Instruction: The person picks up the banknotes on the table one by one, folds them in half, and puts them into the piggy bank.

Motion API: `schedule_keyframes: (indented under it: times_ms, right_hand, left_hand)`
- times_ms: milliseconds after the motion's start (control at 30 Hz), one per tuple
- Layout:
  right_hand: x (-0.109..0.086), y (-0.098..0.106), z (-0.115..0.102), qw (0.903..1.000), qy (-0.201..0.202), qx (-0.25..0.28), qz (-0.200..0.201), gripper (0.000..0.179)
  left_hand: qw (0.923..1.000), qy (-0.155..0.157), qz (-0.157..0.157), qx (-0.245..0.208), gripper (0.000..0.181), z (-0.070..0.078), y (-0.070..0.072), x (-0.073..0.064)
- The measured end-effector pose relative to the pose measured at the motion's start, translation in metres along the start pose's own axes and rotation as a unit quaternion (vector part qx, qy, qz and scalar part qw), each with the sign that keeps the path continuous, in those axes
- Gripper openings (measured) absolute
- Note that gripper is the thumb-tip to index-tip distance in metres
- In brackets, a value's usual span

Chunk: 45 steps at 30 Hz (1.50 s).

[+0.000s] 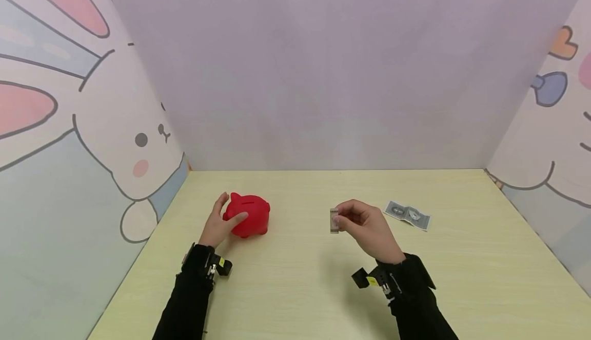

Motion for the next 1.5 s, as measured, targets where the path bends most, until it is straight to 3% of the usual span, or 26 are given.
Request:
schedule_keyframes:
  times_ms: [133,267,867,1500]
  right_hand:
    - [0.000,0.000,0.002,1.0000,-0.006,-0.002,0.001,0.016]
    - [0.000,0.000,0.003,1.0000,-0.005,-0.002,0.002,0.016]
    - [0.001,0.004,0.002,0.9998,-0.013,-0.011,0.010,0.014]
    - [0.001,0.003,0.002,0.9999,-0.006,-0.008,0.008,0.013]
  left_hand:
    - [0.9995,0.028,-0.014,0.005,0.099,-0.008,-0.004,0.000]
    - [0.9992,0.037,-0.017,0.007,0.100,-0.011,-0.006,0.000]
    - [0.9993,0.024,-0.029,0.005,0.098,-0.005,-0.024,-0.003]
    - [0.9980,0.008,-0.062,-0.002,0.098,0.008,-0.065,-0.016]
Point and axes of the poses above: each hand's wrist, its own x-axis towards the middle knuckle, its own y-axis out of the back of the hand, z = x × y, the point moved 8 cm from there along x, towards the middle knuckle, and after that the axes turned 8 degrees about -x, right-handed, at the moved point
